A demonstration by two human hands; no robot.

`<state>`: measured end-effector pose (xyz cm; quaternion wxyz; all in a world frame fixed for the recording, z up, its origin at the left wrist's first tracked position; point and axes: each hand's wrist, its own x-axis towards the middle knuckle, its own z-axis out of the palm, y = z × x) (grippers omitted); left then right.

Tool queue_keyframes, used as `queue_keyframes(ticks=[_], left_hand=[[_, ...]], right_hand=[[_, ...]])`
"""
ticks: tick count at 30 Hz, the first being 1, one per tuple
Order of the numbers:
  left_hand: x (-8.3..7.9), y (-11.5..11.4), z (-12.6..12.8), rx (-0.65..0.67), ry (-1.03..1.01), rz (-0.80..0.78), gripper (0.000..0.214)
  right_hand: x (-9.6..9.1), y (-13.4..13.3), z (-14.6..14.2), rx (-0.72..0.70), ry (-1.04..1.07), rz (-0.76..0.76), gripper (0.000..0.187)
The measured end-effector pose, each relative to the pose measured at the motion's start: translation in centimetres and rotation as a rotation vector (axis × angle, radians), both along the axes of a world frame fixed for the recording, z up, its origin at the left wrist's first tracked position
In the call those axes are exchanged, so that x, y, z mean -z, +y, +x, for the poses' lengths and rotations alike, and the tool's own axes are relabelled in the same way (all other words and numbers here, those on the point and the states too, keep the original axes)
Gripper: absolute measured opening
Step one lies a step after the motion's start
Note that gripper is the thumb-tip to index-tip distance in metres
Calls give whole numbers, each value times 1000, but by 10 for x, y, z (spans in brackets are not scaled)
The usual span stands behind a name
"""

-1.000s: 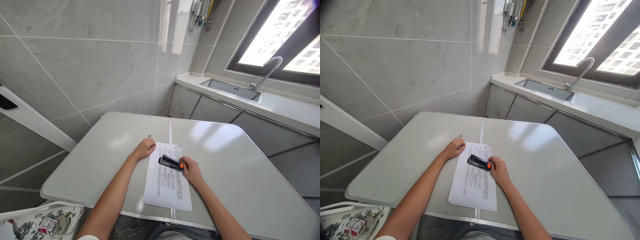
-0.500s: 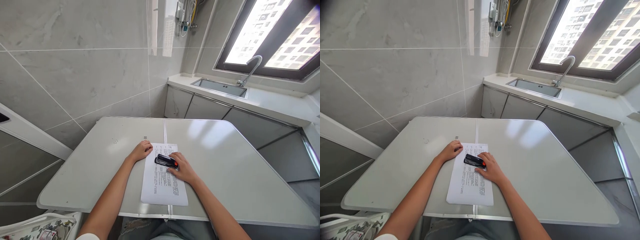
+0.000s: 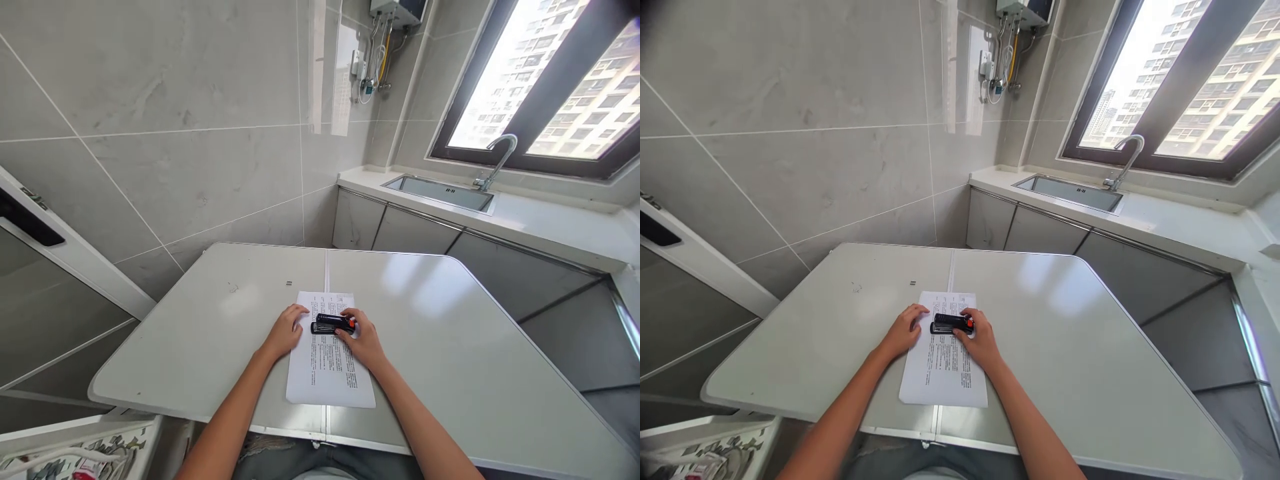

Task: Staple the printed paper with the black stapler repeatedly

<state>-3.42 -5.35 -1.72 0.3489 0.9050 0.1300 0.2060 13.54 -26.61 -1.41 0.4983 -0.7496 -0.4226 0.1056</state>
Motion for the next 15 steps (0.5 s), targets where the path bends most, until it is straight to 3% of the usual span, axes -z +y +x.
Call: queue_keyframes(ticks=[3,8,15], left_hand=[[1,-12,-5,40,18,42,41],[-1,-9,-2,95,34,108,21],[2,-8,-2,89,36,104,24]], right_hand=[[-1,0,-1,59,49,70,31],[4,0,4,119,143,145,27],[1,-3,9,132,265,129,24]])
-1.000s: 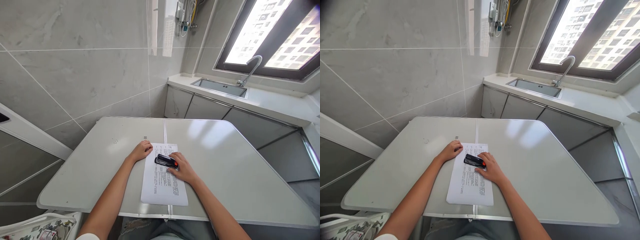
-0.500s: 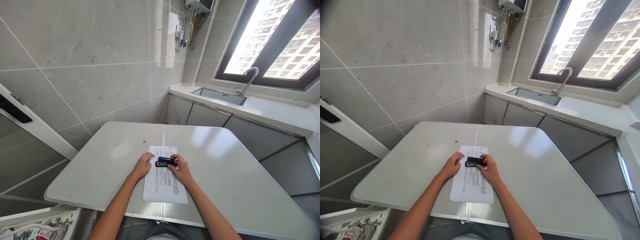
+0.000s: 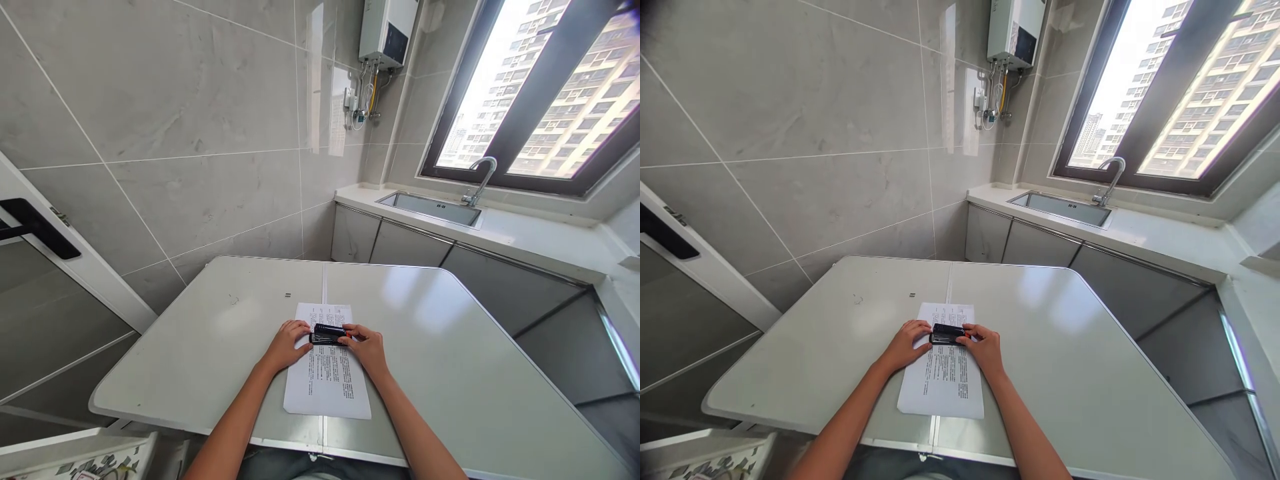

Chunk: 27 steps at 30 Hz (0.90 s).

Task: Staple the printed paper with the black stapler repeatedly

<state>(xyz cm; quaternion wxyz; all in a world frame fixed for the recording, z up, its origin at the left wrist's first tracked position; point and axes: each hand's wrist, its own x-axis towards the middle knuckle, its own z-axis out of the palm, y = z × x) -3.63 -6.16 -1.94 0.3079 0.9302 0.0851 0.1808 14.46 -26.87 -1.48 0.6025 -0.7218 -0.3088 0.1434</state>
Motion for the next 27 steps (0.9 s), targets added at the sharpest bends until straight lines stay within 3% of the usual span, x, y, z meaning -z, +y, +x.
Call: queue_keyframes(ticks=[12,16,19,22,24,27], left_hand=[[7,2,3,-137,12,-221,31],[5,4,2,-119,-8,-277,28],[1,5,0,-86,-19,-324,20],[-2,5,0,-88,-108,-405,32],[-3,4,1,-127,-224,-538,47],[-3,1,4,-154,-322,-958,50]], right_hand=[[9,1,4,-34,-127,1,22],[7,10,-3,-173,-270,-24,48],[8,18,-10,-218,-357,-74,37],[9,19,-16,-201,-456,-73,23],[7,15,-20,-178,-552,-8,21],[3,7,-24,-128,-773,142,27]])
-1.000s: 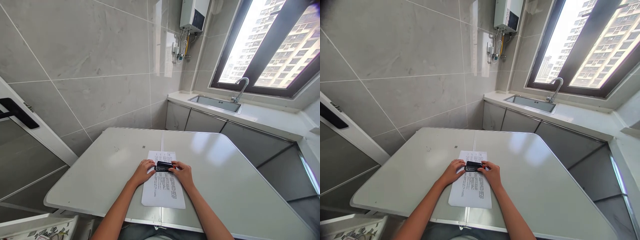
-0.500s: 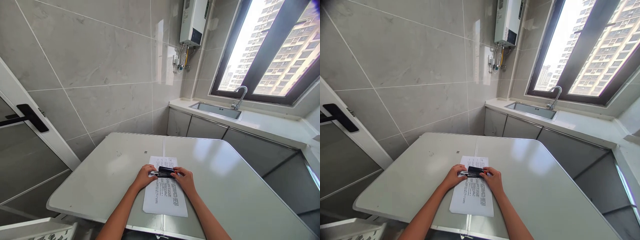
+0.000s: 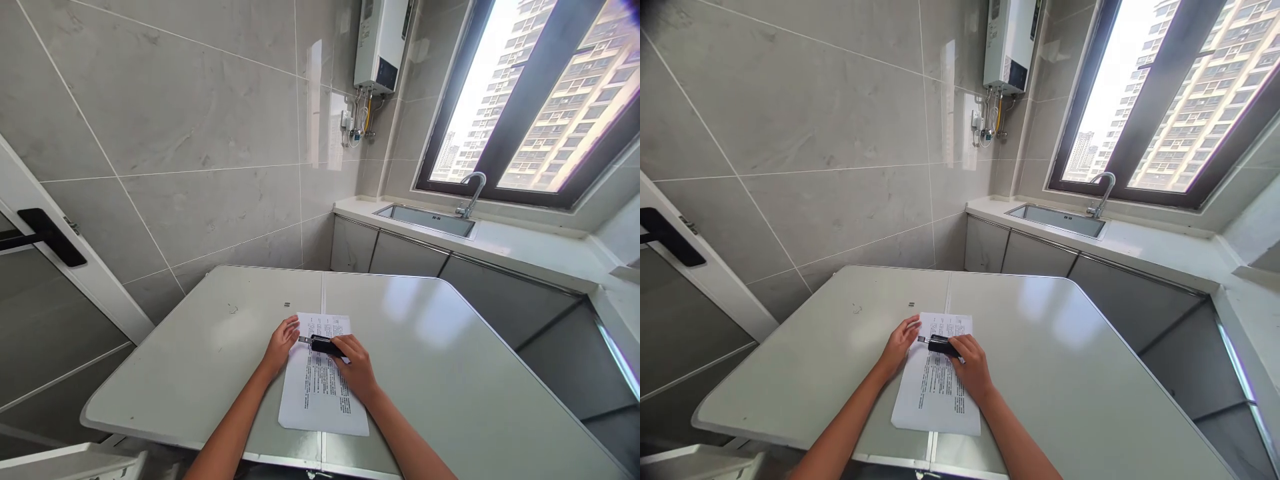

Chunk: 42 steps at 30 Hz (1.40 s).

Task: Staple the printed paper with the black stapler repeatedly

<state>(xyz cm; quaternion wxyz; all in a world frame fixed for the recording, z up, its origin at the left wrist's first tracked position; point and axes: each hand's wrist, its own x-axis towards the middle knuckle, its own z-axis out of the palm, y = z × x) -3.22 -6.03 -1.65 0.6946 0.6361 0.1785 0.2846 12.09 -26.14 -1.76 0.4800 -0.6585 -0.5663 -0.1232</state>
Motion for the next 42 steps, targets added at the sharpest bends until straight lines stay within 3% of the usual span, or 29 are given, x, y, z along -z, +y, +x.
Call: queue_keyframes(ticks=[2,4,9,16,21,35,39,42], left_hand=[[1,-2,1,86,-44,-278,44],[1,-2,1,178,-60,-443,39],[2,-1,-4,274,-23,-591,39],[5,0,-2,312,-46,-562,33],[3,0,-2,349,-53,-530,32],[-6,-5,-3,369,-63,-540,35],[-2,-3,-2,396,-55,-542,36],[5,1,0,333,-68,-552,36]], right_hand=[[-3,-3,-3,5,-162,86,34],[-6,-5,-5,-6,-292,116,38],[-7,-4,-12,-63,-483,76,34],[-5,-5,-16,-72,-649,44,29],[-7,-6,-16,9,-624,65,29],[-6,-13,-13,22,-579,18,45],[-6,-13,-14,23,-591,49,45],[-6,-10,-10,60,-459,94,44]])
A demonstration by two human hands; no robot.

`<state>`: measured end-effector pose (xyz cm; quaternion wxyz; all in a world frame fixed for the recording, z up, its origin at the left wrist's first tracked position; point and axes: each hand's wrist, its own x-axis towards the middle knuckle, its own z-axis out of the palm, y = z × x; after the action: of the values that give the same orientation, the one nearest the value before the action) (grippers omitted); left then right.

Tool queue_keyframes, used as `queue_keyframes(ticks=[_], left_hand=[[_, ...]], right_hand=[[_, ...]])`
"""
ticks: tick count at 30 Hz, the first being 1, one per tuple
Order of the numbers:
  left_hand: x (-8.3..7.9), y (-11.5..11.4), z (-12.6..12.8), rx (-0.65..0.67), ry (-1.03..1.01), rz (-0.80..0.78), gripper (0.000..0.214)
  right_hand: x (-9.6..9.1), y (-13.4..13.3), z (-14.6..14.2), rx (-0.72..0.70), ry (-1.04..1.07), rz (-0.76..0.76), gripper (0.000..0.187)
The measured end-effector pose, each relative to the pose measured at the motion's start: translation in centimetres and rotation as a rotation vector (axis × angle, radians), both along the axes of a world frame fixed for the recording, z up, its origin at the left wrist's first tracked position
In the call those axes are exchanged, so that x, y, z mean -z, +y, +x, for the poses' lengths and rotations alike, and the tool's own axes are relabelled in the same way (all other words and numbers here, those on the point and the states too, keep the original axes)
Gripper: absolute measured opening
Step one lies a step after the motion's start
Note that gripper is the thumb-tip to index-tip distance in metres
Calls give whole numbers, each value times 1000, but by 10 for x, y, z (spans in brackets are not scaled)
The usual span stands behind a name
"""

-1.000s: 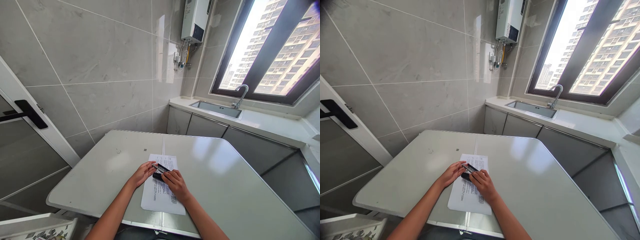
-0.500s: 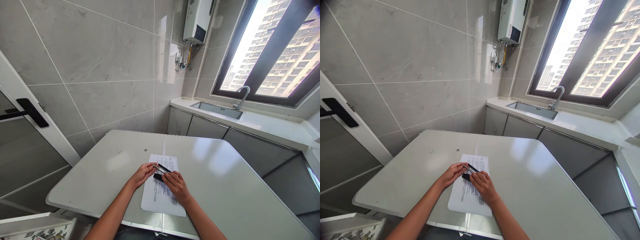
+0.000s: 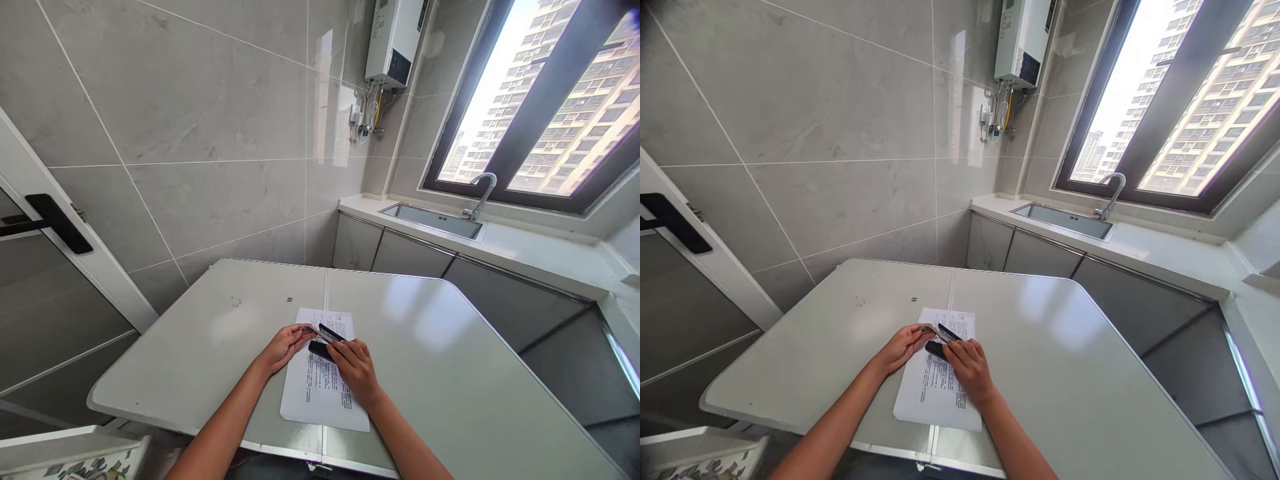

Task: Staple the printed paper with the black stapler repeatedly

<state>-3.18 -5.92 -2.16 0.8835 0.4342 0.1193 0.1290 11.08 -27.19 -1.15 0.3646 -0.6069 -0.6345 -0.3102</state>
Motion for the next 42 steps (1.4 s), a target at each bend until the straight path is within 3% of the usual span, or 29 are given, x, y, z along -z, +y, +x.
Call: queue_keyframes(ticks=[3,6,12,18,26,28,31,33,36,42], left_hand=[[7,4,2,-131,8,-1,37],[9,7,3,-255,44,40,36],[2,8,1,-441,86,170,41],[-8,6,-5,-352,22,258,42],[5,5,-11,-230,-103,348,48],[5,4,-12,-196,-127,373,49],[1,2,-12,-186,-169,442,48],[-1,1,-12,-162,-181,479,48],[-1,1,-13,-90,-194,469,44],[0,0,-14,-57,-170,461,41]], right_hand=[[1,2,6,39,297,54,29],[2,3,11,9,577,-51,17],[3,2,17,21,820,-164,21],[3,9,11,-66,800,-273,20],[9,3,14,-76,789,-408,22],[4,2,17,-88,731,-378,32],[-10,4,8,-106,569,-208,47],[-20,9,-7,-150,425,-141,34],[-28,19,-35,-232,232,-186,10],[-30,30,-52,-165,197,-131,15]])
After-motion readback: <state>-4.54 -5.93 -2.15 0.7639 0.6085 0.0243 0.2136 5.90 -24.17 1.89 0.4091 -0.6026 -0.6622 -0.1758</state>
